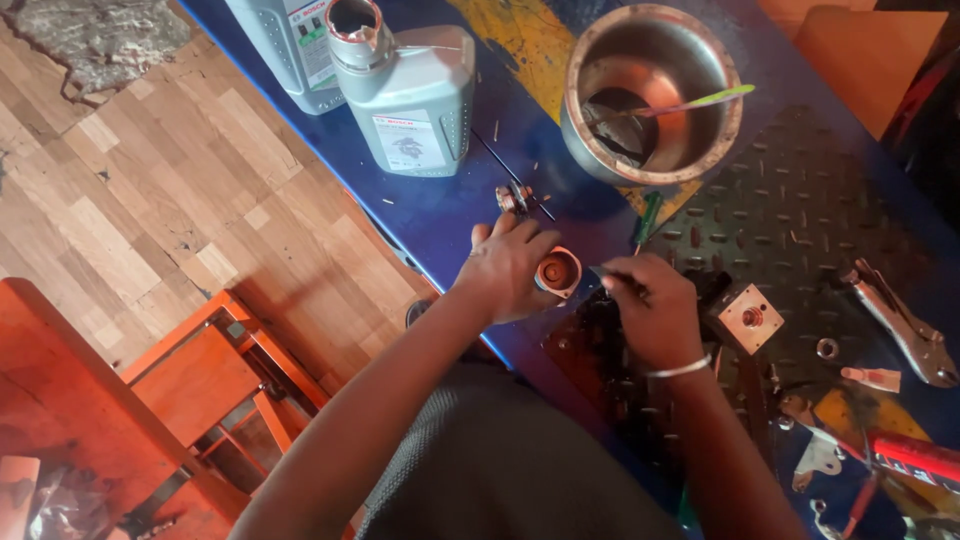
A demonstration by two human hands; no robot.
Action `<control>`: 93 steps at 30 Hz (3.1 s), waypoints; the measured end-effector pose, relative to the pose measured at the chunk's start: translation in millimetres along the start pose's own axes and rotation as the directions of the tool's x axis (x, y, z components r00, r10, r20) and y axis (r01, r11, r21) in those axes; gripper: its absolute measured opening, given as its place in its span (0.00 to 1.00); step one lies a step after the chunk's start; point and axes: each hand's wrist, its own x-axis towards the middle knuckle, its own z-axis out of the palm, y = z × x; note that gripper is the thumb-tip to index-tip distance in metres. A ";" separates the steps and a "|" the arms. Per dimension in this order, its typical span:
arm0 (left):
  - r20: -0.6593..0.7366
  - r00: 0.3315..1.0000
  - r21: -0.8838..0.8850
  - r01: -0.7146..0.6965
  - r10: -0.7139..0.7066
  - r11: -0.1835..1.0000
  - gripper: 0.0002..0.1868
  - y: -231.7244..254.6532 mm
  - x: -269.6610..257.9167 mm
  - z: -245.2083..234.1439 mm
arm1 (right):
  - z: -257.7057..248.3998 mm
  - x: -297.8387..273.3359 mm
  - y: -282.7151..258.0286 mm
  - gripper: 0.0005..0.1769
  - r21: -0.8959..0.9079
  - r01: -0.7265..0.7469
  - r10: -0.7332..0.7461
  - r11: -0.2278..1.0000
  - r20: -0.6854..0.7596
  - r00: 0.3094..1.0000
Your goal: The person cleans a small cylindrical metal part using a green-handled tool and a small metal file. They then spray the part with a red aerosol can and continue to clean it with a small metal tool, manipulating the part with both hands on a blue workbench.
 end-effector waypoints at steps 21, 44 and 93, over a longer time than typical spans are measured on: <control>-0.174 0.979 -0.177 0.078 -0.109 0.981 0.49 12.1 -14.1 7.1 | 12.1 28.1 2.0 0.07 -0.012 0.249 -0.247 0.968 0.106 0.963; -0.172 0.984 0.046 -0.032 0.039 0.998 0.34 7.5 -1.8 32.5 | 18.3 26.1 4.6 0.05 -0.220 0.400 -0.400 0.890 0.047 0.915; 0.027 0.995 0.078 0.089 -0.091 0.993 0.29 20.7 10.3 25.2 | 19.1 23.1 9.5 0.06 -0.361 0.458 -0.471 0.812 0.059 0.880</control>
